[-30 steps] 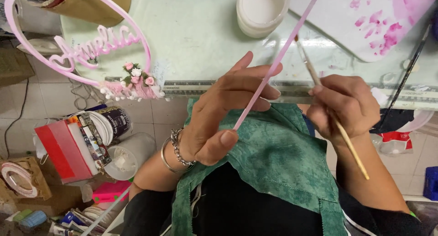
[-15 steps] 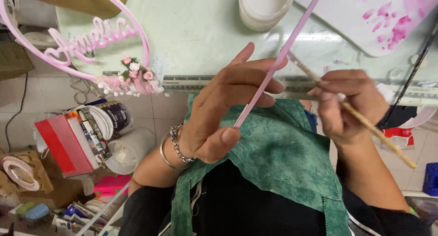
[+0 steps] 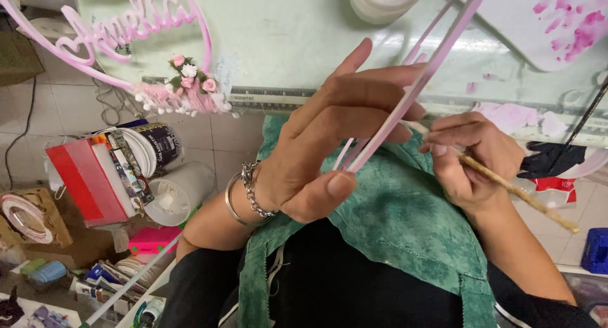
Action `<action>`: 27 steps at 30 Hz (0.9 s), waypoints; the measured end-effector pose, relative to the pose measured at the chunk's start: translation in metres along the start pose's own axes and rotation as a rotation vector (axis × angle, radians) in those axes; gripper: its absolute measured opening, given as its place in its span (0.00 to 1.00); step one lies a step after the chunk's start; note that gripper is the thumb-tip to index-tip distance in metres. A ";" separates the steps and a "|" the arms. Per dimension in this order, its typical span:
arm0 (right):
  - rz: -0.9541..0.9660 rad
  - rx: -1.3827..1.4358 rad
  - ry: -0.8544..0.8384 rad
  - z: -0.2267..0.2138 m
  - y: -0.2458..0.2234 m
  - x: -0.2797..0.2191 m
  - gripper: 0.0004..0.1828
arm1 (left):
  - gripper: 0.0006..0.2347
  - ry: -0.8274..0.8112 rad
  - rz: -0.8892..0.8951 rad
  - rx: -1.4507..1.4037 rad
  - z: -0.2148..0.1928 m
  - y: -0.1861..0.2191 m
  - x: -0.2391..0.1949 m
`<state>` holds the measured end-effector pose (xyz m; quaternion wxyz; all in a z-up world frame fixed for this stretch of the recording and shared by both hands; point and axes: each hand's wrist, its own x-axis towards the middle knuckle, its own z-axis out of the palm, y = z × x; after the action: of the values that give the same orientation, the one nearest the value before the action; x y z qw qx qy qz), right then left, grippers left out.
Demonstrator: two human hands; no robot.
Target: Applying a finish or paint to a pink circular name sign using a small paintbrush in a workshop setting.
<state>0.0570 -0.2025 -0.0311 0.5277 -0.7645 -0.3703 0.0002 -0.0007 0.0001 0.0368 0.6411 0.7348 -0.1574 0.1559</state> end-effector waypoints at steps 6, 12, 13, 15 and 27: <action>0.033 0.219 0.125 0.004 0.016 0.005 0.13 | 0.20 0.000 0.012 0.018 0.002 0.002 0.001; 0.113 0.247 0.063 0.003 0.007 -0.008 0.07 | 0.19 0.004 0.081 0.011 0.001 -0.005 -0.003; 0.114 0.249 0.060 0.002 0.011 -0.011 0.07 | 0.19 0.007 0.079 0.012 0.003 -0.006 -0.003; 0.076 0.130 0.154 0.001 0.018 -0.015 0.14 | 0.20 0.035 0.143 0.009 0.004 -0.007 -0.003; 0.218 0.041 0.218 0.002 0.018 -0.044 0.08 | 0.18 0.026 0.274 -0.012 0.004 -0.017 -0.018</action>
<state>0.0347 -0.2288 -0.0638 0.5770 -0.7848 -0.2256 -0.0179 -0.0092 -0.0012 0.0138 0.6201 0.7004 -0.2490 0.2506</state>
